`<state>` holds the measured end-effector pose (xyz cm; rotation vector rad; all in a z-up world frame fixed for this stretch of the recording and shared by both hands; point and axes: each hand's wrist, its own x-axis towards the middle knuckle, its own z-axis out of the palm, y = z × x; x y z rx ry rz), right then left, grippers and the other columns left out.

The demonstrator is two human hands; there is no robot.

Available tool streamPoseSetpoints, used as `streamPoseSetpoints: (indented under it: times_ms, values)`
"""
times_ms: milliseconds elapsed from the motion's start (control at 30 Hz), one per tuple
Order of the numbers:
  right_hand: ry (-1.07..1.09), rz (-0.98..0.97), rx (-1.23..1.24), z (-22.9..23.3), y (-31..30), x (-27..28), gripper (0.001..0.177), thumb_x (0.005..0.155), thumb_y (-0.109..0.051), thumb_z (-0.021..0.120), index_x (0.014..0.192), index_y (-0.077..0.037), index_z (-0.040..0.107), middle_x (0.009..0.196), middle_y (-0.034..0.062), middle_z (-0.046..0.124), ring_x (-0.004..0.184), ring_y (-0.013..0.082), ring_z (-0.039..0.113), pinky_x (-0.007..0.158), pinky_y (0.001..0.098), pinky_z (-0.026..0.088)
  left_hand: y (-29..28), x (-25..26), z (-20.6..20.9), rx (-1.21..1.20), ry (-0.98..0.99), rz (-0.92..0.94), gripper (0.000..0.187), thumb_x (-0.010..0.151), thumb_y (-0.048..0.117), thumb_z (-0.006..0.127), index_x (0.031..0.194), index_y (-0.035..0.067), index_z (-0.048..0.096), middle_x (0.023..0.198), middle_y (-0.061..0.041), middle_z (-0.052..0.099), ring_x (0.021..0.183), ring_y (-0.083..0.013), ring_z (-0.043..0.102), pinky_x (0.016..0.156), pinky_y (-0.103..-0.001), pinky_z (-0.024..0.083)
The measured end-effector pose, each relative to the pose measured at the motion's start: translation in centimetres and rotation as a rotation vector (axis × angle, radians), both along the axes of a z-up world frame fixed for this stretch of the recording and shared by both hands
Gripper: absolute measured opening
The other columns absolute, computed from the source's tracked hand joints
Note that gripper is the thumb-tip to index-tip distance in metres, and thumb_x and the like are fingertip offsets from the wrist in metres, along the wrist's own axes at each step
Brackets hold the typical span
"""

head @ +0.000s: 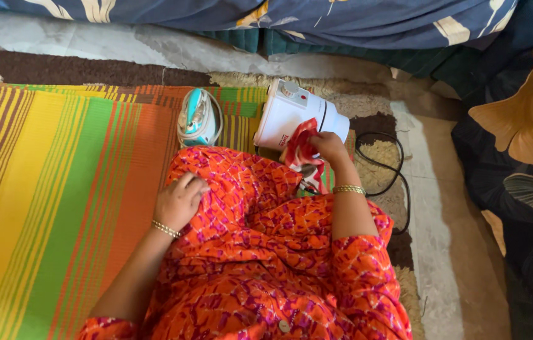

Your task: The person sits on a mat and wipes the exterior of a white blender jar with a red cloth. They then wipe a teal electric iron and wrap its cord around the body.

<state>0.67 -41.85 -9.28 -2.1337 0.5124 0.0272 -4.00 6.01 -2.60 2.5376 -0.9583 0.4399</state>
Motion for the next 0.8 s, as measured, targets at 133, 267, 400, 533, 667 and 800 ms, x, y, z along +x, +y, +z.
streamPoseSetpoints:
  times_ms: [133,267,400,533,667,800]
  values:
    - [-0.256,-0.336,0.41,1.9,-1.9,-0.8,0.027,0.091,-0.024,0.067,0.083,0.002,0.069,0.076,0.0056,0.066,0.066,0.0143,0.057,0.059,0.0334,0.045,-2.3,3.3,1.5,-0.21,-0.084,0.113,0.013,0.094,0.006,0.069,0.103,0.014,0.065,0.103,-0.003,0.064,0.075,-0.0206,0.064,0.063,-0.034,0.053]
    - [-0.603,-0.59,0.632,4.3,-3.4,-1.7,0.019,0.095,-0.022,0.068,0.091,-0.003,0.068,0.08,0.0013,0.068,0.066,0.0114,0.059,0.06,0.0285,0.048,-4.7,5.5,2.2,-0.273,0.004,0.231,0.009,0.091,0.011,0.074,0.095,0.012,0.067,0.099,-0.005,0.068,0.077,-0.0232,0.066,0.06,-0.037,0.052]
    - [-0.7,-0.83,0.992,5.7,-4.7,-2.9,0.011,0.092,-0.019,0.065,0.098,-0.009,0.062,0.083,0.0026,0.069,0.063,0.0154,0.063,0.053,0.0306,0.046,-9.4,7.3,1.7,-0.296,0.338,0.095,0.008,0.094,0.017,0.071,0.1,0.014,0.068,0.097,-0.001,0.072,0.079,-0.0168,0.072,0.058,-0.031,0.056]
    - [-0.915,-0.787,1.014,6.0,-7.1,-2.4,0.015,0.092,-0.014,0.067,0.104,-0.006,0.065,0.097,0.007,0.072,0.082,0.02,0.072,0.073,0.0343,0.059,-15.7,9.1,2.7,-0.372,0.315,-0.035,0.012,0.093,0.015,0.07,0.105,0.013,0.069,0.102,-0.005,0.071,0.08,-0.0222,0.071,0.064,-0.036,0.056]
    - [-1.013,-0.725,0.854,4.9,-7.5,-2.6,0.016,0.094,-0.015,0.072,0.102,-0.005,0.062,0.1,0.0069,0.069,0.089,0.0195,0.067,0.08,0.0352,0.056,-22.1,11.2,4.4,-0.517,0.082,-0.152,0.019,0.088,0.013,0.072,0.108,0.012,0.069,0.106,-0.009,0.069,0.091,-0.0293,0.067,0.079,-0.041,0.054]
    - [-0.688,-0.838,0.756,0.4,-6.3,-3.5,0.014,0.091,-0.017,0.073,0.091,-0.01,0.061,0.078,-0.0007,0.06,0.063,0.0115,0.053,0.055,0.0285,0.042,-29.0,14.9,4.2,-0.5,0.057,-0.212,0.018,0.09,0.015,0.069,0.109,0.015,0.068,0.108,-0.006,0.07,0.103,-0.0303,0.066,0.09,-0.045,0.05]
